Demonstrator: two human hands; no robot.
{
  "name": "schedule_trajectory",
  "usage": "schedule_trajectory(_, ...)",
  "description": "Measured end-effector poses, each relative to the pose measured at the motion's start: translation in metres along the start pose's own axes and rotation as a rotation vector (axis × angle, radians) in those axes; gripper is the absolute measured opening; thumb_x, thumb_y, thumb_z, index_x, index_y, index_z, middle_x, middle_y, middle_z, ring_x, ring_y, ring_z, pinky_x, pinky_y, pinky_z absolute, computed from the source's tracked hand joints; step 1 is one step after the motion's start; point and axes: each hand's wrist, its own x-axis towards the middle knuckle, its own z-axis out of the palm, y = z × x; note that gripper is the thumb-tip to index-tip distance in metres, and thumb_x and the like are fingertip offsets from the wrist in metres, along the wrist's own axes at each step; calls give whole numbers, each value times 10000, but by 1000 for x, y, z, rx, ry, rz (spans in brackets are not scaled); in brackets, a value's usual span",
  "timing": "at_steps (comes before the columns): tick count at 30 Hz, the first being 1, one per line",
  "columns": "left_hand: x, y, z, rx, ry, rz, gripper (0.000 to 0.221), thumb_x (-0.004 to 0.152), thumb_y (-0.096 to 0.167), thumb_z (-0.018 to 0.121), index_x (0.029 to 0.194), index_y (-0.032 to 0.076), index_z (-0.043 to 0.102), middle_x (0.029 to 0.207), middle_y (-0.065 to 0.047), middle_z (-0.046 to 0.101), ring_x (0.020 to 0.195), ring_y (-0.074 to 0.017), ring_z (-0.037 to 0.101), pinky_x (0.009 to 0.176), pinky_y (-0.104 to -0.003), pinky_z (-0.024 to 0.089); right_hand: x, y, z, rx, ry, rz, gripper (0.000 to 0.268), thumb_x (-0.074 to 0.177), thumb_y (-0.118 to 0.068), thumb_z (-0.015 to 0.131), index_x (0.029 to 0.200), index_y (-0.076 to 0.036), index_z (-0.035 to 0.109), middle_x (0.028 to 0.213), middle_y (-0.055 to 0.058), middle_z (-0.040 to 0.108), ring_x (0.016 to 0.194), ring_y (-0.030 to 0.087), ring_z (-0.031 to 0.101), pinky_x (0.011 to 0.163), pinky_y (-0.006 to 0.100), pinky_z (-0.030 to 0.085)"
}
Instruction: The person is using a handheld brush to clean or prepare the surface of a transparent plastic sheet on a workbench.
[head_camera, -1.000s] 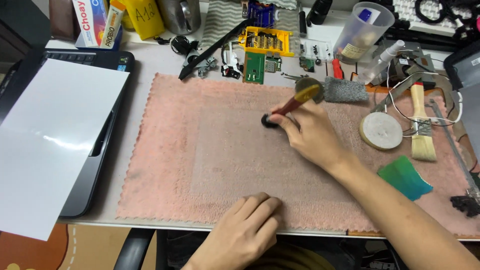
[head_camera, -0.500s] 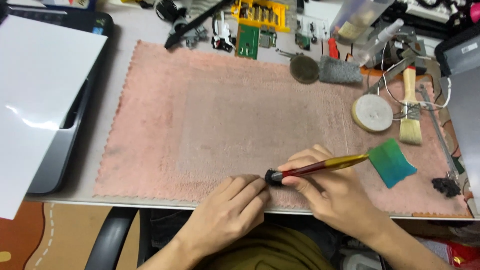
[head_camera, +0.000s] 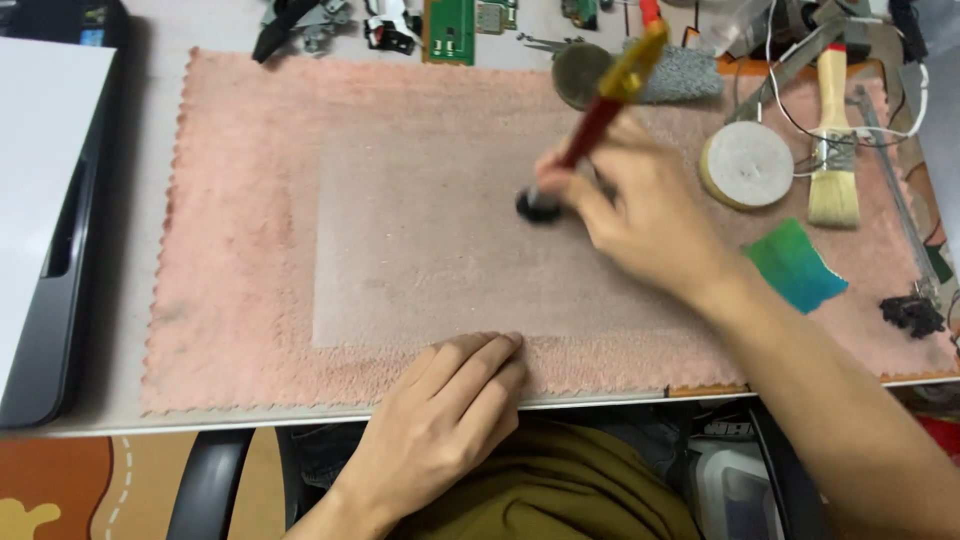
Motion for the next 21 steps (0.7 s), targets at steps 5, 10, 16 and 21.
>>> schedule_trajectory(5,4,8,7,22,-7,-58,192,1160,127,755,1269,-31,738,1396,-198,750,1158,-366,708,884,-440,565,40,26,-8,-5,151,-120,115,1204,-102,772,1229,-13,840,1271,170,784,1206,327,671,1066,493,496)
schedule_trajectory(10,17,16,14,-9,-19,-29,202,1184,140,743,1302,-24,738,1394,-207,741,1230,-379,715,956,-454,587,34,34,-2,-45,197,-256,82,1223,-56,796,1201,19,820,1228,152,772,1221,356,657,1061,478,525)
schedule_trajectory(16,22,19,25,-13,-19,7,223,1202,143,719,1348,-24,727,1395,-208,739,1264,-379,719,1027,-450,613,-2,22,2,-25,132,-163,142,1202,-133,750,1220,-1,801,1201,154,791,1102,304,712,1027,459,561)
schedule_trajectory(21,22,19,28,59,-11,16,215,1186,177,771,1312,9,725,1385,-178,746,1264,-340,732,1008,-418,612,-52,-5,-4,7,49,-86,170,1178,-157,675,1214,-9,750,1180,142,780,1080,288,751,1028,442,618)
